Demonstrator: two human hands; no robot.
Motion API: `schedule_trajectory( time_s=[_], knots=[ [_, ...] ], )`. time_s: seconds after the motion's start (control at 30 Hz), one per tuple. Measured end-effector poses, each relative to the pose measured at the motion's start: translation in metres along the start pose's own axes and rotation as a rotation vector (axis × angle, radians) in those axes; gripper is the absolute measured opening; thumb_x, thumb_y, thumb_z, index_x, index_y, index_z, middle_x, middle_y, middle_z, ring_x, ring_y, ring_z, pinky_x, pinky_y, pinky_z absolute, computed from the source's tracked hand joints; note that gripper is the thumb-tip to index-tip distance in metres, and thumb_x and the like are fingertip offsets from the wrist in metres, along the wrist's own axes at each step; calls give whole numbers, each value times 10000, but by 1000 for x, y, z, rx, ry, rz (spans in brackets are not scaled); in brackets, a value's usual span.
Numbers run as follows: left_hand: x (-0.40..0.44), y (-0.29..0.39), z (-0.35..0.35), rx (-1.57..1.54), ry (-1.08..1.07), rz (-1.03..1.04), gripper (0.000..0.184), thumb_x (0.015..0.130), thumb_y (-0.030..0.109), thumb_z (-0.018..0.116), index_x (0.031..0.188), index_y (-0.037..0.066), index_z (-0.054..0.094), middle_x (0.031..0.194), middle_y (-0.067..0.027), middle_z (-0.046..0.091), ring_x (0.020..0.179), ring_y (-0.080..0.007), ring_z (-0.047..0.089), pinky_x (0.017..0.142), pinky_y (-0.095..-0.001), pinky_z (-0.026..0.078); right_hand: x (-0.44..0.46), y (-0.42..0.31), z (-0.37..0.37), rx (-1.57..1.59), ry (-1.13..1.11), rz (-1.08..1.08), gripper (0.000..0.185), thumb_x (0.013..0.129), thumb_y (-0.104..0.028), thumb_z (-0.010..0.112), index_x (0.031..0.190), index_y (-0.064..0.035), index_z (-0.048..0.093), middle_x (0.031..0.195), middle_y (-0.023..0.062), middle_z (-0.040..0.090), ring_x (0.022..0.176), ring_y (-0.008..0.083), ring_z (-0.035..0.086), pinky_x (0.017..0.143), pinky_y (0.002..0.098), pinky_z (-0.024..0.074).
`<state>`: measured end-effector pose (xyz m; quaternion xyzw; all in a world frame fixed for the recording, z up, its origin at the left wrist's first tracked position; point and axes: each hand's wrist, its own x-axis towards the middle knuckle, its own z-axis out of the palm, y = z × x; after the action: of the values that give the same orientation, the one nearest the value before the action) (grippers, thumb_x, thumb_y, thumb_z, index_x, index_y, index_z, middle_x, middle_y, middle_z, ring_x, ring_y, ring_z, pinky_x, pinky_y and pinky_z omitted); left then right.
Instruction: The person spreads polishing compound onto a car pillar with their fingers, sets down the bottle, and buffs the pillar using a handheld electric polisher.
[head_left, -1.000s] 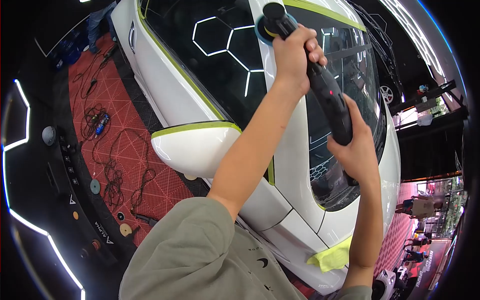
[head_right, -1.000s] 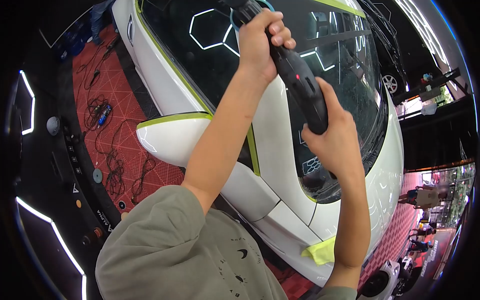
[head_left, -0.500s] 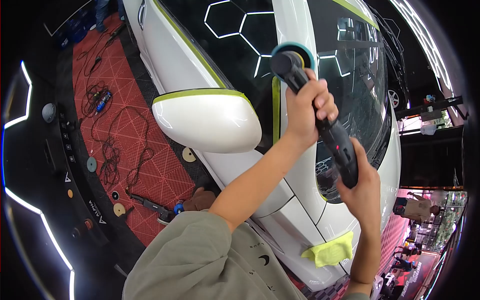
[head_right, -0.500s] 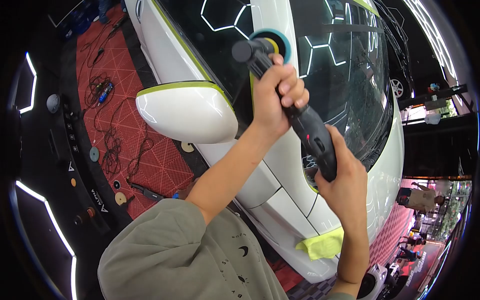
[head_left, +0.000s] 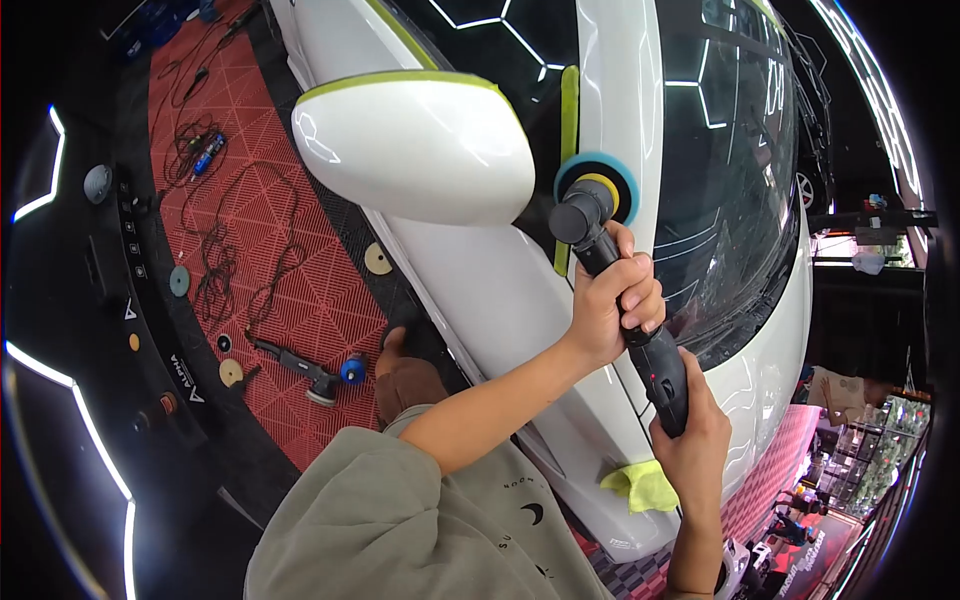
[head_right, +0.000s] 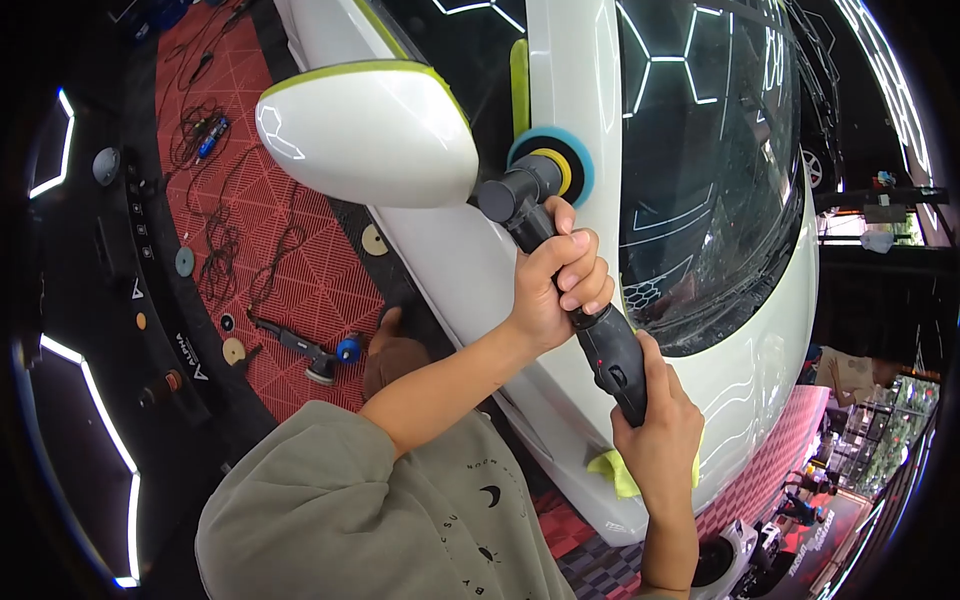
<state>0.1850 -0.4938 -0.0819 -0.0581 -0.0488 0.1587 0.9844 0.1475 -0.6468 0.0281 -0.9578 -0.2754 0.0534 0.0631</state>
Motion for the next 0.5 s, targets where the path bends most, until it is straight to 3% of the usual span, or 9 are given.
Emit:
schedule_trajectory(
  time_s=[0.23,0.5],
  knots=[
    [-48,-29,-33,30,35,-9,159,917,80,498,942,182,379,525,43,348,359,-68,306,407,-261,361,-47,22,24,-64,-61,6,834,606,37,708,1386,-132,462,907,151,618,758,351,647,661,420,514],
    [-84,-46,-66,-73,63,-8,181,893,59,522,958,165,390,538,22,350,366,-85,333,412,-276,382,-80,33,42,-120,-134,12,870,602,30,739,1405,-117,437,910,148,606,752,341,636,650,416,507]
  ],
)
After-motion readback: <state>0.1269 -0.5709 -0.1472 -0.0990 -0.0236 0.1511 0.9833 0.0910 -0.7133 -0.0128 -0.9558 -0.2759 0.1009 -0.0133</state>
